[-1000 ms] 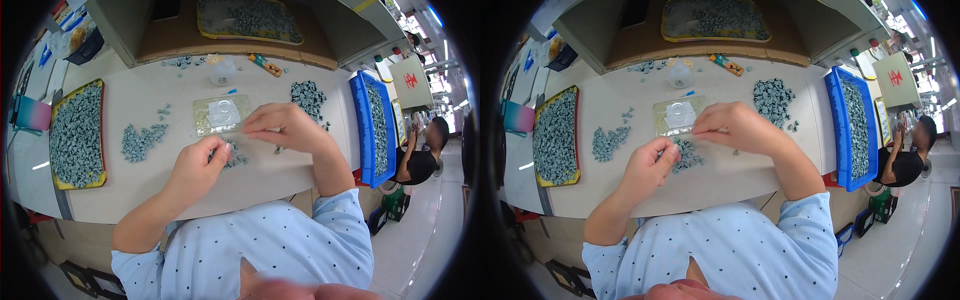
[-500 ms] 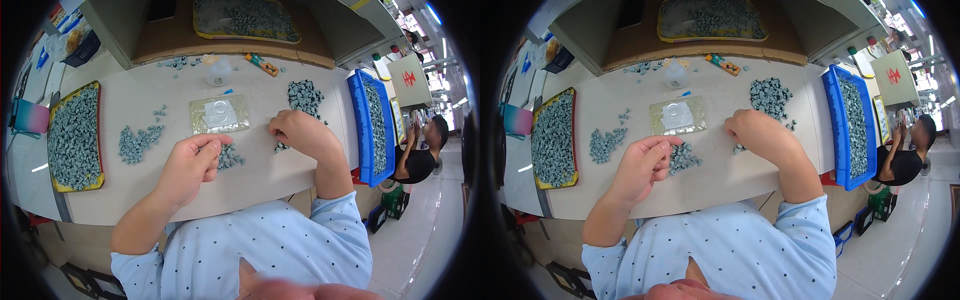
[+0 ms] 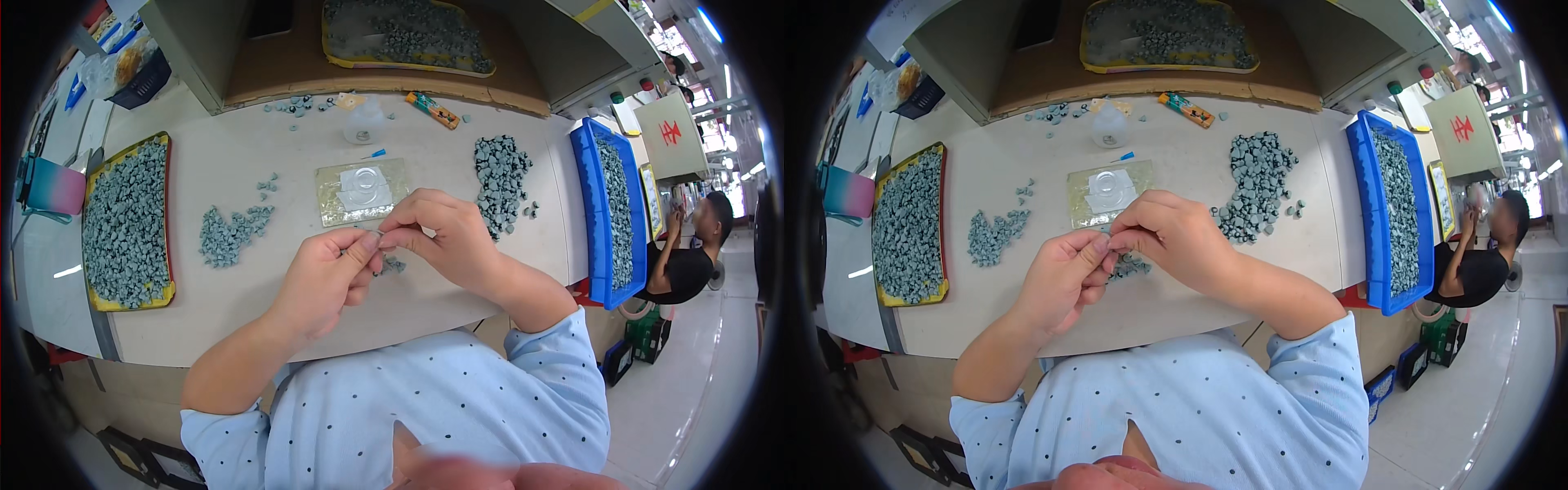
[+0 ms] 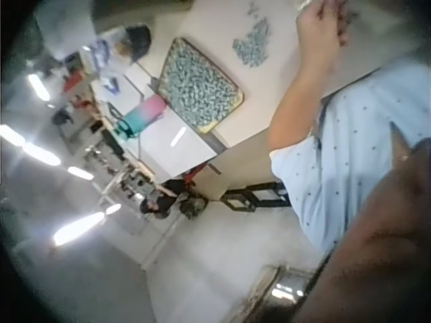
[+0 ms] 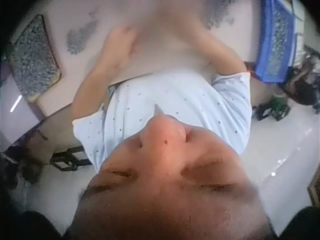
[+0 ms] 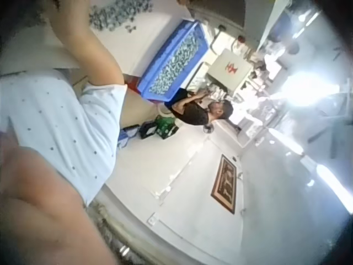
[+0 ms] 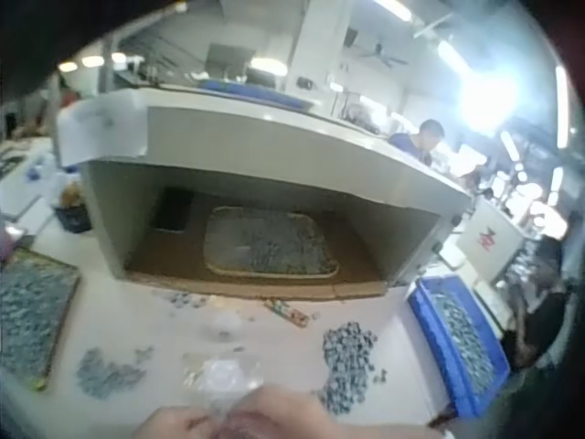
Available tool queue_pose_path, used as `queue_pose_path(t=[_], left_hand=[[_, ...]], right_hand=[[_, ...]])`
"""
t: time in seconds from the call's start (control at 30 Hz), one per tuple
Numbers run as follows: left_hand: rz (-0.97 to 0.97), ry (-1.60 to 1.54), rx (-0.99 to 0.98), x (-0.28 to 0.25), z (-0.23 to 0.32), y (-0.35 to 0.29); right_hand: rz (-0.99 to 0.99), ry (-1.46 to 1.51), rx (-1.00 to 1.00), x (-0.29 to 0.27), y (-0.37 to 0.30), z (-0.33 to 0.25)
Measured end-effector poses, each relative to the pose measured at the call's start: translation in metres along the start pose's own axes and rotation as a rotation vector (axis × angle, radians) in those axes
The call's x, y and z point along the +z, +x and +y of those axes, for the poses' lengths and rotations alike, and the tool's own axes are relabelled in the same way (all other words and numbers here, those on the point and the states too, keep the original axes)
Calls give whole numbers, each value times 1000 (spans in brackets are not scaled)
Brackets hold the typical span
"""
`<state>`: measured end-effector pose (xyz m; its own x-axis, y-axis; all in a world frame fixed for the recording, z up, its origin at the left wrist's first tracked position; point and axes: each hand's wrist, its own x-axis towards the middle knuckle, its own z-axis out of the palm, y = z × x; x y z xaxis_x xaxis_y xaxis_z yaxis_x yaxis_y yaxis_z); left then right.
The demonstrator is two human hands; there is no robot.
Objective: The person assembles small plastic components by hand, picking up pieces, inserting tiny parts into them, and placing the assembled items into a pile on the table.
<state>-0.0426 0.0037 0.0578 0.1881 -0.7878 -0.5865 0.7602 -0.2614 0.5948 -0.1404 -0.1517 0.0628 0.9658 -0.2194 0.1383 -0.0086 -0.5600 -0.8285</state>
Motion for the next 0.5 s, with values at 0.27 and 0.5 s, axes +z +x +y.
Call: queue_pose_path(t=[0.27,0.5], left_hand=[[-42,-63,73,-4,1,-4],[-38,-5,71,-7,4,-9]], right_hand=[[101,57,-81,11,1,1],[96,5,-223,10,2,-3]])
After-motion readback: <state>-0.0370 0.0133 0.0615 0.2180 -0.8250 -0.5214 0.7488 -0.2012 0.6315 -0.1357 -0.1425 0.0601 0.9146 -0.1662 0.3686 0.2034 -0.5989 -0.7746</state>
